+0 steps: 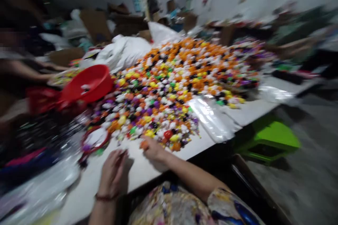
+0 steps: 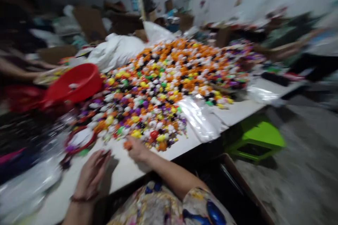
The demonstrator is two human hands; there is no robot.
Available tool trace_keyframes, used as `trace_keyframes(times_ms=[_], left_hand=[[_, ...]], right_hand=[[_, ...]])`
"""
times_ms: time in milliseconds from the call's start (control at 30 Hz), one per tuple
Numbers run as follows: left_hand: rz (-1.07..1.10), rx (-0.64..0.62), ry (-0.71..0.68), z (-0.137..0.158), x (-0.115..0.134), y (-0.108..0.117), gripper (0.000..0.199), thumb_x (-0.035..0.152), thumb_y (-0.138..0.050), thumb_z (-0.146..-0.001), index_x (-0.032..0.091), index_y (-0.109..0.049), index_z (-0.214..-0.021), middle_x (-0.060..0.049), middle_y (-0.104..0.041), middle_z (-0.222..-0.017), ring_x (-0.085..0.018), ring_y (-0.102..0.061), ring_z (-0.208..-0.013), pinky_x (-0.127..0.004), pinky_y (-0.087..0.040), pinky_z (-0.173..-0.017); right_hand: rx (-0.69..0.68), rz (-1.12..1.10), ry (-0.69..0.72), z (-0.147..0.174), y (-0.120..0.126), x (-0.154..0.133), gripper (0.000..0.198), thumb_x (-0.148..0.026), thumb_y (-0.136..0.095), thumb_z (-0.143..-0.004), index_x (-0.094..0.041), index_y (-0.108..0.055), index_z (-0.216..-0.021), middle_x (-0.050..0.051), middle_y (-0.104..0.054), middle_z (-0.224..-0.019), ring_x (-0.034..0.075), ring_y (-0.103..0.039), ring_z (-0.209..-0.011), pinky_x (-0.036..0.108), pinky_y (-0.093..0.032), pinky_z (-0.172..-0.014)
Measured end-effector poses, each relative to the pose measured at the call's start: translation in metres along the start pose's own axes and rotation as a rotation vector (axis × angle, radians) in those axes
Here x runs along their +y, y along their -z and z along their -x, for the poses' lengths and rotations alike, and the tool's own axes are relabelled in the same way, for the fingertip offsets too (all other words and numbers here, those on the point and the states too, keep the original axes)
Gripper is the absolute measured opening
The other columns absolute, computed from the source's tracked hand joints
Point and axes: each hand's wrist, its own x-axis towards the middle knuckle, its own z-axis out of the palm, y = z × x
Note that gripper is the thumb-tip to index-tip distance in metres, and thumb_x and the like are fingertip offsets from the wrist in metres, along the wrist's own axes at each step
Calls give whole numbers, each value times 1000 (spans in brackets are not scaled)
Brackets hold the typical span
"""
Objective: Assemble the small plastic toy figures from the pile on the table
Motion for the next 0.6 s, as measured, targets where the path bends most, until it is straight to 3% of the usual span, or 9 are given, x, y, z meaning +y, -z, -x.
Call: trace_keyframes(times_ms=[67, 167, 333, 600], left_hand=[[209, 26, 191, 13, 0, -12, 26, 28, -82, -61, 16, -59, -68, 0, -67, -70, -12, -67, -69, -25, -58, -75], [371, -10, 264, 20, -1, -20, 31, 26, -86, -59, 15, -59, -70, -1, -70, -74, -11, -65, -67, -23, -55, -68], [447, -125, 262, 31, -7, -24, 37, 29, -89, -58, 14, -64, -81, 0, -68, -75, -9, -62, -66, -21, -52, -67], [412, -222, 209, 33, -16, -28, 44, 37, -90, -58, 13, -64, -84, 0, -66, -78, -9, -62, -68, -22, -51, -69]], right_hand=[[30, -22, 38, 8, 0, 5, 60, -8, -55, -69, -18, -60, -128, 8, -71, -110, 25, -65, -102, 39, -51, -92], [37, -64, 244, 15, 5, 16, 49, -16, -52, -78, -20, -65, -125, 9, -69, -123, 26, -63, -114, 43, -49, -100], [59, 34, 379, 28, 16, 16, 41, -25, -50, -88, -21, -66, -125, 9, -72, -115, 23, -67, -106, 38, -55, -93], [65, 211, 433, 32, 19, 12, 42, -16, -49, -82, -20, -67, -120, 9, -74, -103, 23, -69, -95, 35, -57, -84]])
